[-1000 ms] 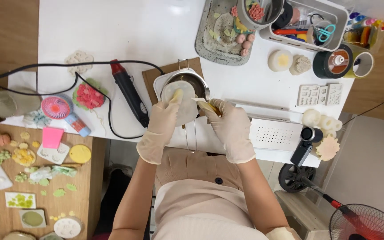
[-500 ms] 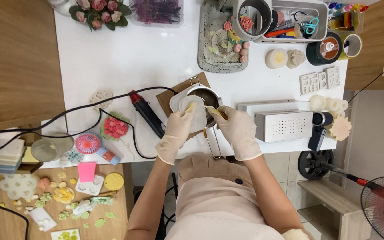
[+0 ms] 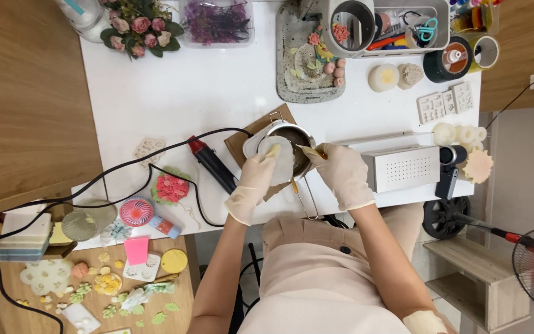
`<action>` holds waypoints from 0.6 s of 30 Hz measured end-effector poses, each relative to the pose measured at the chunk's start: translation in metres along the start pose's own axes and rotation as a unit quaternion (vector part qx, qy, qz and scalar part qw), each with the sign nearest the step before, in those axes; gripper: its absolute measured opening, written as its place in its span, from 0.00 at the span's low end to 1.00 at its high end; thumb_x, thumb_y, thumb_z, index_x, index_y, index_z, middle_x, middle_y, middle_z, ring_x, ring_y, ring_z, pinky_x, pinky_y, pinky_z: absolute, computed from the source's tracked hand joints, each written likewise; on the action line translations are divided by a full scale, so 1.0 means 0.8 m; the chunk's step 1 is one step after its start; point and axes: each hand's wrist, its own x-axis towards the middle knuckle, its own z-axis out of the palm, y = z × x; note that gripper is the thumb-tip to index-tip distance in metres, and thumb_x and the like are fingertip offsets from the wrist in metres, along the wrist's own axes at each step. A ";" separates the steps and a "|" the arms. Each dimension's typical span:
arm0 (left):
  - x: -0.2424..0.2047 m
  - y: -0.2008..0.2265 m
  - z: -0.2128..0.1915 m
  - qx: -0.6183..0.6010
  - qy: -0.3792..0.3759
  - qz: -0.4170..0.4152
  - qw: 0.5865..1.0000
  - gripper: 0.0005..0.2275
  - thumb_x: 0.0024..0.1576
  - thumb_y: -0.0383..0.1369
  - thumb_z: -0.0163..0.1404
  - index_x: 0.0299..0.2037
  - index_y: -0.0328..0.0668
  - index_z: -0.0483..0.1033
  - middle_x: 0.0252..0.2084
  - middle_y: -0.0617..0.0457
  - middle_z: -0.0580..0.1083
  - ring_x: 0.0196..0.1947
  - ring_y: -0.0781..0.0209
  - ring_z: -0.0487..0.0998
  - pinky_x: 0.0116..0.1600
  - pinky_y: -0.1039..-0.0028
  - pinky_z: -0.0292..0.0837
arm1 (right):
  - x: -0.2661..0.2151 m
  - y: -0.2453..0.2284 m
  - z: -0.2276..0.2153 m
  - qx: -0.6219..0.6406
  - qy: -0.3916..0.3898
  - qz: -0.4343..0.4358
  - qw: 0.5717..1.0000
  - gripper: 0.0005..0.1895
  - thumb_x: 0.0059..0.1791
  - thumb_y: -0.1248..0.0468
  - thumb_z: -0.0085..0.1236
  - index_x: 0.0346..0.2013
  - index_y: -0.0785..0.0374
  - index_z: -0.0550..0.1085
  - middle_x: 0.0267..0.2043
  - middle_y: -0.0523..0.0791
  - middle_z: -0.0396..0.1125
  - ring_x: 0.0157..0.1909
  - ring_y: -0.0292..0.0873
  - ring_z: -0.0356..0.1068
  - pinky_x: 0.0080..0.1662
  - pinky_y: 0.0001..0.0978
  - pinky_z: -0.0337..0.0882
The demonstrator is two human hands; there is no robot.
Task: Cleaning and scraping excess wax from silicone candle molds using a scraper and melting excess wax into a pot.
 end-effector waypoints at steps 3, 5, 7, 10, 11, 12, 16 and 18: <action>0.011 -0.027 -0.016 -0.030 0.016 0.013 0.999 0.19 0.59 0.43 0.53 0.47 0.30 0.81 0.32 0.57 0.74 0.32 0.68 0.69 0.38 0.73 0.64 | 0.011 0.042 0.035 0.000 0.018 -0.049 0.999 0.21 0.49 0.45 0.56 0.42 0.58 0.80 0.36 0.53 0.75 0.40 0.59 0.75 0.42 0.51 0.72; 0.005 -0.016 -0.032 -0.043 0.016 0.035 0.998 0.20 0.60 0.43 0.52 0.49 0.29 0.80 0.38 0.55 0.77 0.37 0.69 0.73 0.44 0.76 0.67 | 0.005 0.045 0.037 0.012 0.004 -0.042 0.999 0.20 0.51 0.46 0.53 0.42 0.58 0.80 0.36 0.53 0.75 0.40 0.59 0.74 0.42 0.52 0.72; -0.003 -0.020 -0.039 -0.059 0.014 0.050 0.997 0.21 0.60 0.42 0.52 0.52 0.29 0.79 0.43 0.54 0.80 0.42 0.69 0.76 0.49 0.78 0.71 | -0.003 0.054 0.035 0.019 -0.015 -0.031 0.999 0.20 0.52 0.46 0.51 0.42 0.57 0.80 0.36 0.53 0.75 0.41 0.60 0.74 0.43 0.53 0.72; -0.010 -0.029 -0.048 -0.070 0.043 0.028 0.996 0.21 0.61 0.41 0.52 0.53 0.28 0.79 0.45 0.50 0.80 0.42 0.67 0.75 0.48 0.77 0.71 | -0.015 0.055 0.037 0.078 -0.085 -0.031 0.993 0.22 0.55 0.45 0.45 0.40 0.55 0.81 0.36 0.53 0.75 0.41 0.60 0.74 0.46 0.52 0.71; -0.011 -0.023 -0.045 -0.098 0.060 0.016 0.993 0.20 0.60 0.41 0.53 0.54 0.29 0.79 0.44 0.51 0.80 0.41 0.68 0.75 0.47 0.76 0.71 | -0.018 0.055 0.038 0.063 -0.093 -0.039 0.993 0.24 0.55 0.44 0.44 0.38 0.56 0.81 0.36 0.53 0.75 0.41 0.59 0.74 0.46 0.51 0.72; -0.014 -0.017 -0.043 -0.125 0.076 0.003 0.989 0.20 0.60 0.41 0.54 0.54 0.30 0.79 0.44 0.53 0.79 0.41 0.68 0.75 0.46 0.76 0.72 | -0.021 0.054 0.040 0.048 -0.101 -0.047 0.993 0.26 0.55 0.43 0.44 0.36 0.58 0.82 0.36 0.54 0.75 0.42 0.59 0.75 0.46 0.50 0.72; -0.024 -0.020 -0.033 -0.186 0.086 -0.012 0.979 0.20 0.59 0.41 0.55 0.54 0.30 0.79 0.45 0.55 0.79 0.42 0.69 0.77 0.47 0.77 0.73 | -0.016 0.058 0.051 0.010 -0.092 -0.050 0.994 0.23 0.54 0.46 0.46 0.38 0.58 0.81 0.36 0.55 0.74 0.41 0.59 0.75 0.45 0.51 0.73; -0.033 -0.027 -0.029 -0.208 0.085 0.011 0.974 0.20 0.59 0.40 0.56 0.55 0.30 0.78 0.46 0.54 0.79 0.43 0.69 0.78 0.48 0.78 0.75 | -0.019 0.060 0.051 -0.025 -0.092 -0.054 0.994 0.24 0.56 0.47 0.45 0.36 0.60 0.81 0.35 0.56 0.75 0.40 0.59 0.75 0.44 0.50 0.74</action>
